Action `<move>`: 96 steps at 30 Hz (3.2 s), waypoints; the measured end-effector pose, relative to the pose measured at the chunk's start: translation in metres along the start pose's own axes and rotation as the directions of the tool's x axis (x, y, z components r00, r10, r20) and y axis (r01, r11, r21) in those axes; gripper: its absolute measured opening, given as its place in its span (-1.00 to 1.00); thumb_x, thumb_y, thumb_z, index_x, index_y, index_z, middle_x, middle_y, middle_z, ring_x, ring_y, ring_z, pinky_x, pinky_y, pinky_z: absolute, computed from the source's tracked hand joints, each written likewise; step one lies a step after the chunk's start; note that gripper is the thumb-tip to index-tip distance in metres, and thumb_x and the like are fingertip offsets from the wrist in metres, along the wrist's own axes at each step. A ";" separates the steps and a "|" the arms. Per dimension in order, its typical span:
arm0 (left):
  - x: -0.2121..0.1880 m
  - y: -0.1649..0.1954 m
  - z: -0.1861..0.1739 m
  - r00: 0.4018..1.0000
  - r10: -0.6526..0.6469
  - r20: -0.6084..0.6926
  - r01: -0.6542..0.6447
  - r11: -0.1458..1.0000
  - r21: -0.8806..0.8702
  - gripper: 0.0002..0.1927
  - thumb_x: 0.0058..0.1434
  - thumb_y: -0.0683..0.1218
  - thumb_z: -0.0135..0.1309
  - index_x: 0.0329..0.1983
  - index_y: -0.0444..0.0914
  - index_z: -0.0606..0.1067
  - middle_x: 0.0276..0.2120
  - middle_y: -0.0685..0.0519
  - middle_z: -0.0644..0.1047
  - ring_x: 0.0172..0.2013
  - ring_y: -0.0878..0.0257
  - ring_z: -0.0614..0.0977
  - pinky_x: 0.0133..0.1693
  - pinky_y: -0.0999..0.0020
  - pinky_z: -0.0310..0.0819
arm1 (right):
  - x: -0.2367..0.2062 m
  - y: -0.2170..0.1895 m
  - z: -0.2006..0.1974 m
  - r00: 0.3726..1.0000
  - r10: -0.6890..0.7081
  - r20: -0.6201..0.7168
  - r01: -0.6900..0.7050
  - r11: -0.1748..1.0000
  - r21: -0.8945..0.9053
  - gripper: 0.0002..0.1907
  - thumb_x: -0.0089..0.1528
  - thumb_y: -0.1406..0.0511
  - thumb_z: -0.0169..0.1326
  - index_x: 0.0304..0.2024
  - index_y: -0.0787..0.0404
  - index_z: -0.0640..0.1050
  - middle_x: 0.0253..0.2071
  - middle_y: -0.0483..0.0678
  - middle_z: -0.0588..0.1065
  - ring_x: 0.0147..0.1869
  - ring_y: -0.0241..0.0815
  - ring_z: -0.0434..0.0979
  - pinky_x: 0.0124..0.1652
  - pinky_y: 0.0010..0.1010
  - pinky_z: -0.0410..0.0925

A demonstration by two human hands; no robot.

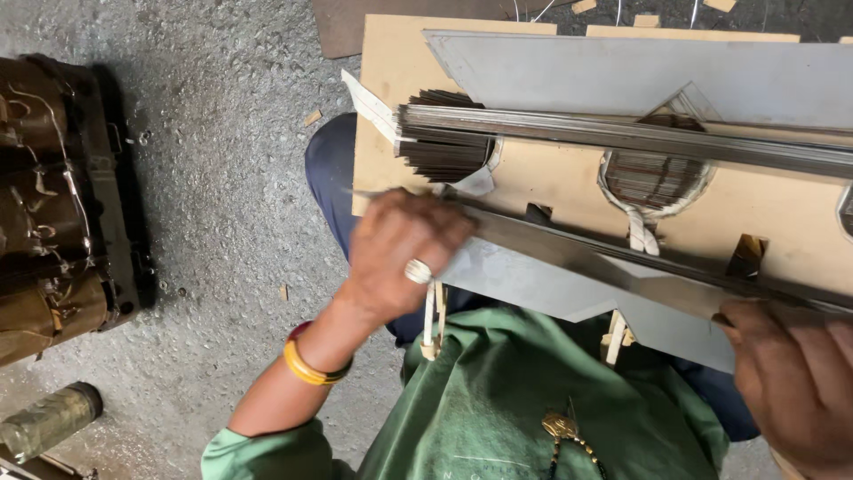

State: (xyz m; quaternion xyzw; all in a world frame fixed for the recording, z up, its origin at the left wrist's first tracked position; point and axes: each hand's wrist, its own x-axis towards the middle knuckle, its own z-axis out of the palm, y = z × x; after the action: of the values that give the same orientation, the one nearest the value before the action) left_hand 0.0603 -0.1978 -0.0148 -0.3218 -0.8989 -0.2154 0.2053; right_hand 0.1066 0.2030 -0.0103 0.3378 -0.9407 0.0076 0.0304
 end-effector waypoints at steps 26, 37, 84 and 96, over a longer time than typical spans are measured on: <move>0.044 -0.059 -0.032 0.953 -0.275 -0.129 0.287 0.954 0.090 -0.76 0.22 -0.36 0.37 -0.19 -0.30 0.52 -0.24 0.05 0.54 -0.18 0.14 0.53 -0.15 0.29 0.40 | 0.078 0.038 0.038 0.985 0.134 -0.113 -0.110 0.975 0.193 -0.88 0.46 0.46 0.15 0.01 0.43 0.53 -0.34 0.12 0.48 -0.31 -0.08 0.50 -0.25 -0.38 0.34; 0.037 -0.057 -0.039 0.948 -0.287 -0.137 0.301 0.949 0.090 -0.76 0.22 -0.35 0.36 -0.19 -0.28 0.53 -0.21 0.05 0.55 -0.22 0.14 0.51 -0.13 0.30 0.32 | 0.086 0.029 0.026 0.973 0.054 -0.225 -0.021 0.989 0.144 -0.87 0.46 0.54 0.17 0.04 0.44 0.51 -0.22 0.23 0.53 -0.22 0.03 0.55 -0.19 -0.32 0.37; 0.035 -0.047 -0.038 0.920 -0.297 -0.256 0.332 0.938 0.104 -0.66 0.27 -0.32 0.28 0.04 -0.37 0.42 -0.02 -0.12 0.42 0.04 0.00 0.47 0.14 0.16 0.32 | 0.042 0.058 0.065 0.980 0.138 -0.144 -0.109 0.975 0.193 -0.78 0.43 0.55 0.01 0.13 0.36 0.44 -0.13 0.22 0.47 -0.22 0.09 0.56 -0.23 -0.26 0.40; 0.036 -0.014 0.039 0.420 -0.884 -0.204 0.760 0.465 -0.454 -0.77 0.30 -0.31 0.22 -0.03 -0.40 0.46 -0.12 -0.05 0.60 -0.10 0.25 0.66 0.05 0.36 0.59 | -0.056 0.094 0.165 0.799 0.523 0.298 -0.601 0.673 0.431 -0.43 0.19 0.52 -0.16 0.29 0.33 0.32 -0.02 0.30 0.46 -0.15 0.12 0.59 -0.22 -0.20 0.52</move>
State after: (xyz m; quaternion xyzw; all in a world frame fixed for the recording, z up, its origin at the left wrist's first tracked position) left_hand 0.0165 -0.1692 -0.0325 0.1938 -0.8299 -0.4809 0.2060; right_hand 0.0812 0.3057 -0.1783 0.0264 -0.9618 0.2374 -0.1336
